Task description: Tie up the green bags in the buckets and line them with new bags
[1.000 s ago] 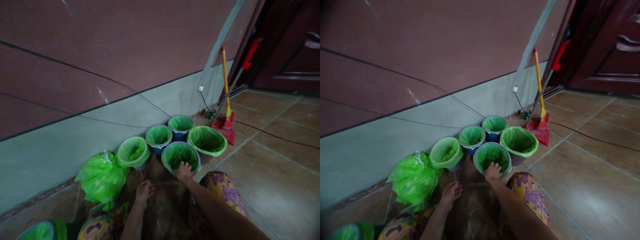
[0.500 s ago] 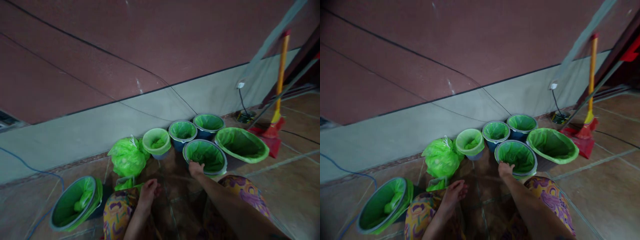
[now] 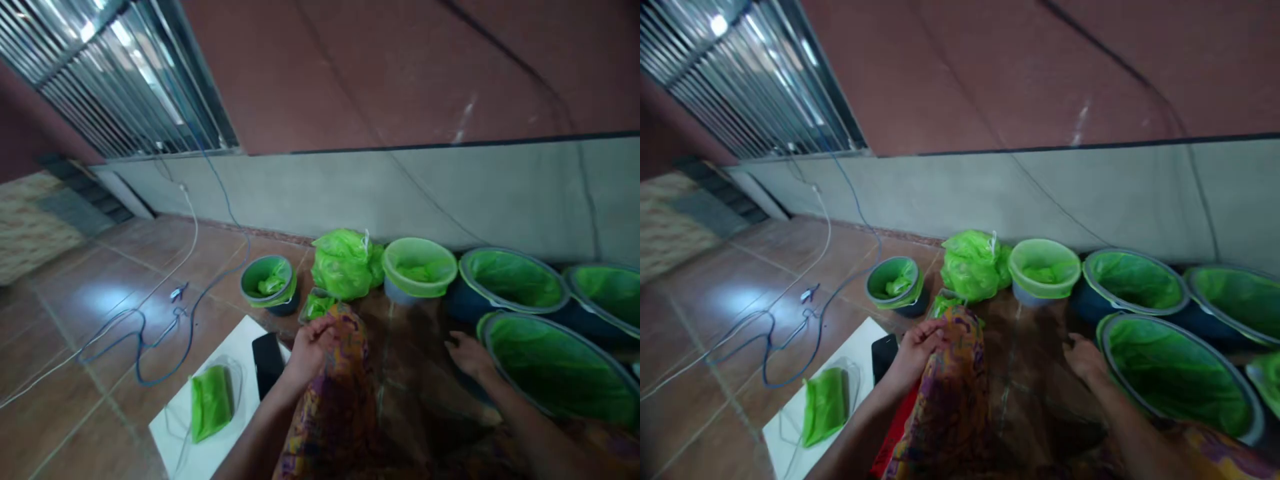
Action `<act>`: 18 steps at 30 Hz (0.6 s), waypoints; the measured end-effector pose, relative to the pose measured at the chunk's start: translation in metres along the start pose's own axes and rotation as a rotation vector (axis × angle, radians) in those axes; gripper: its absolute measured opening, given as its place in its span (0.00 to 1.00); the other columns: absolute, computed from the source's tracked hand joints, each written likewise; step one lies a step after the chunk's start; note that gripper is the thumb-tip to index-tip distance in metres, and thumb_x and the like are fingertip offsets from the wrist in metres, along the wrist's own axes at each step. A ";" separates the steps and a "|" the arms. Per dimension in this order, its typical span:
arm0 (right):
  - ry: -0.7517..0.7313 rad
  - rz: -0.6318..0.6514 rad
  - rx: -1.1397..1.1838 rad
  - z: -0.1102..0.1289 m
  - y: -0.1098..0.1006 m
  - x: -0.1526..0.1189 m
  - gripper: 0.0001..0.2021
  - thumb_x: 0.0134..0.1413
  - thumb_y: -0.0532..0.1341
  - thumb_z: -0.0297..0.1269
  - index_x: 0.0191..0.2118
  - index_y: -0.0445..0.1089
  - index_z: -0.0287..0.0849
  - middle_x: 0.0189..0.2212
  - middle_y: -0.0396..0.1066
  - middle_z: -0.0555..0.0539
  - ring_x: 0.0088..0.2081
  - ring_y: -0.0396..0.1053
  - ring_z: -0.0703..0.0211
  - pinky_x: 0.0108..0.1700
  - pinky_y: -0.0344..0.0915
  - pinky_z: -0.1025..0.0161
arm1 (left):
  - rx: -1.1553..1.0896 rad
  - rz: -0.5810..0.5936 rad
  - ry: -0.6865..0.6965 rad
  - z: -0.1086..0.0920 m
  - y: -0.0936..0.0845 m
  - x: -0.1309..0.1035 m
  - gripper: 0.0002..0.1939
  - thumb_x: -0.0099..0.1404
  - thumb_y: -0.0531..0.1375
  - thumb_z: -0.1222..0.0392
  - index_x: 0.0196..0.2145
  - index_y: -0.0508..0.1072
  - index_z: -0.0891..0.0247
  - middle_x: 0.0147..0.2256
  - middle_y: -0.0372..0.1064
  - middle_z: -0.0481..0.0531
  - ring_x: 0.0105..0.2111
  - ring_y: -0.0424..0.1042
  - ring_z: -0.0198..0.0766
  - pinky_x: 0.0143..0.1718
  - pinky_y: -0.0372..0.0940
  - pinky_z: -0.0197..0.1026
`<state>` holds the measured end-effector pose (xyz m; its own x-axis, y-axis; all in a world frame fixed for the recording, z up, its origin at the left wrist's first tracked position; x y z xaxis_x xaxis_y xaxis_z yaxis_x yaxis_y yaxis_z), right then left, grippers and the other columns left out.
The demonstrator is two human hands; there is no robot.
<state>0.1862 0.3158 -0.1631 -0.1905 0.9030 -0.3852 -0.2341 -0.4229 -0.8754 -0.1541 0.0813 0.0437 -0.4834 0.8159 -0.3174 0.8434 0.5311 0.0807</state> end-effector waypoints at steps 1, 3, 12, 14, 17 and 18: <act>-0.025 -0.006 -0.016 0.001 0.004 0.005 0.27 0.58 0.54 0.40 0.59 0.67 0.30 0.52 0.73 0.31 0.53 0.72 0.43 0.53 0.68 0.54 | -0.026 -0.047 -0.018 0.006 -0.020 -0.005 0.18 0.50 0.70 0.52 0.37 0.77 0.65 0.31 0.76 0.52 0.28 0.72 0.34 0.32 0.66 0.37; -0.050 -0.068 -0.047 0.005 0.005 0.013 0.26 0.57 0.54 0.41 0.56 0.71 0.31 0.50 0.75 0.32 0.51 0.74 0.43 0.50 0.70 0.55 | -0.076 -0.147 -0.074 0.024 -0.059 -0.018 0.21 0.48 0.71 0.52 0.37 0.76 0.66 0.29 0.75 0.50 0.25 0.71 0.32 0.30 0.65 0.35; -0.188 -0.124 -0.064 0.066 0.005 0.015 0.24 0.55 0.55 0.40 0.53 0.73 0.34 0.50 0.75 0.34 0.54 0.73 0.44 0.54 0.69 0.55 | -0.213 -0.437 -0.220 0.078 -0.161 -0.025 0.16 0.53 0.69 0.61 0.39 0.73 0.66 0.29 0.75 0.51 0.25 0.72 0.32 0.29 0.67 0.34; -0.226 -0.095 -0.029 0.096 0.005 0.017 0.22 0.55 0.56 0.39 0.52 0.73 0.34 0.49 0.76 0.35 0.53 0.73 0.44 0.54 0.69 0.55 | -0.276 -0.489 -0.193 0.074 -0.169 0.005 0.12 0.57 0.66 0.65 0.40 0.72 0.66 0.30 0.74 0.51 0.27 0.73 0.32 0.30 0.69 0.34; -0.315 -0.012 0.068 0.166 0.006 0.018 0.18 0.55 0.56 0.36 0.49 0.74 0.38 0.46 0.78 0.38 0.50 0.75 0.48 0.52 0.69 0.58 | -0.282 -0.577 -0.191 0.067 -0.185 0.059 0.06 0.61 0.62 0.66 0.37 0.71 0.67 0.29 0.72 0.51 0.26 0.72 0.31 0.31 0.69 0.34; -0.341 0.007 0.103 0.194 0.005 0.018 0.17 0.55 0.56 0.35 0.48 0.75 0.38 0.45 0.78 0.38 0.48 0.76 0.49 0.52 0.69 0.58 | -0.220 -0.627 -0.207 0.066 -0.194 0.076 0.04 0.62 0.61 0.65 0.37 0.71 0.66 0.29 0.72 0.51 0.26 0.72 0.31 0.30 0.69 0.34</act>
<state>-0.0031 0.3151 -0.1177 -0.4954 0.8299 -0.2566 -0.3235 -0.4504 -0.8322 -0.3391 0.0252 -0.0580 -0.7903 0.2914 -0.5389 0.3421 0.9396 0.0064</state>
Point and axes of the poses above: each hand's wrist, its own x-axis towards the middle knuckle, its own y-axis out of the palm, z = x × y, the point moved 8 cm from there along x, towards the middle knuckle
